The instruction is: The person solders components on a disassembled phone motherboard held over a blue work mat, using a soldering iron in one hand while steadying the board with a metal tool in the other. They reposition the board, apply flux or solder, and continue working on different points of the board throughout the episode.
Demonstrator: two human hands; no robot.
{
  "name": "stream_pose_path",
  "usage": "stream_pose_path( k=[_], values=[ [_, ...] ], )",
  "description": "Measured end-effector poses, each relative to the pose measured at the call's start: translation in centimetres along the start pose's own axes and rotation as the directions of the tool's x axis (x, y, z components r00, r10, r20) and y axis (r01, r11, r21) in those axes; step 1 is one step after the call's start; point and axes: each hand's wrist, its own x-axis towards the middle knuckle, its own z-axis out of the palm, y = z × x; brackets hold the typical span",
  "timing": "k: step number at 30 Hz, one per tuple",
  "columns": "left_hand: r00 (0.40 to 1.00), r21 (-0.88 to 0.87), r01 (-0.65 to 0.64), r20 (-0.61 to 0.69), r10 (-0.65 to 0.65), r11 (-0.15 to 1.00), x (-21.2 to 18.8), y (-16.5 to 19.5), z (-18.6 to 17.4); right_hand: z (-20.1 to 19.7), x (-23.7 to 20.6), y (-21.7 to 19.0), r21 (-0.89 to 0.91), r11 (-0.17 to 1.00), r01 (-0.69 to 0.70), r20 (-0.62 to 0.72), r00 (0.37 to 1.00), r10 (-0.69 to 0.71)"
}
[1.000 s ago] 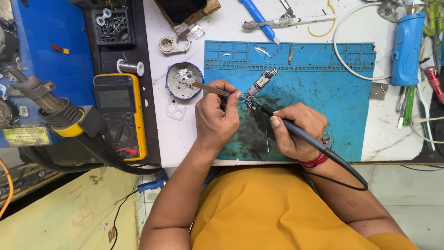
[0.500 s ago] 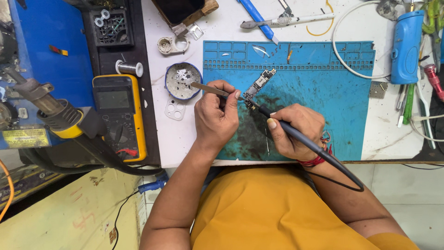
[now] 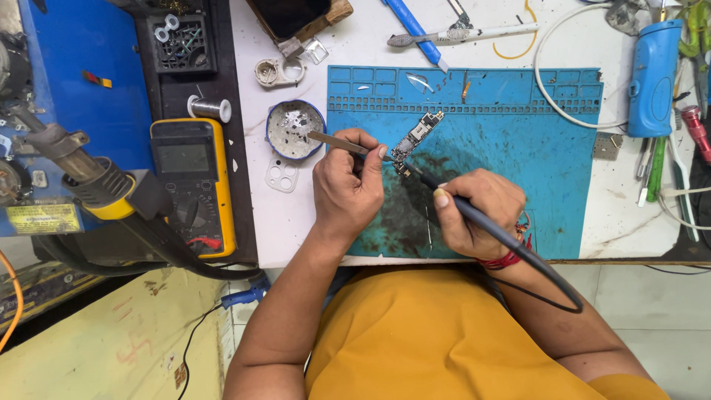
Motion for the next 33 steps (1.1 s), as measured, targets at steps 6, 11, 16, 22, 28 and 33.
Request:
stream_pose_path(
  k=[6, 11, 16, 22, 28, 33],
  values=[
    [1.000, -0.010, -0.027, -0.004, 0.027, 1.000, -0.01, -0.06, -0.07, -0.11, -0.09, 0.11, 0.031, 1.000, -0.003, -0.030, 1.000, 0.003],
    [0.999, 0.004, -0.041, -0.011, 0.041, 0.999, 0.07, -0.06, -0.06, 0.00, 0.36, -0.20, 0.014, 1.000, 0.004, 0.000, 1.000, -0.004],
    [0.999, 0.037, -0.052, -0.008, 0.052, 0.998, 0.02, -0.10, -0.02, 0.12, 0.58, -0.42, -0.002, 1.000, -0.004, 0.004, 1.000, 0.004],
    [1.000, 0.017, -0.011, -0.002, 0.011, 1.000, 0.10, -0.05, 0.03, 0.02, 0.72, -0.44, 0.004, 1.000, 0.000, 0.028, 1.000, 0.000],
    [1.000, 0.012, -0.005, -0.004, 0.005, 1.000, 0.13, -0.07, 0.06, 0.07, 0.63, -0.40, -0.004, 1.000, -0.016, 0.032, 0.999, 0.016],
    [1.000, 0.015, -0.010, -0.009, 0.010, 1.000, 0.17, -0.10, 0.13, 0.13, 0.70, -0.11, 0.024, 0.999, 0.021, 0.050, 0.998, -0.023]
  ],
)
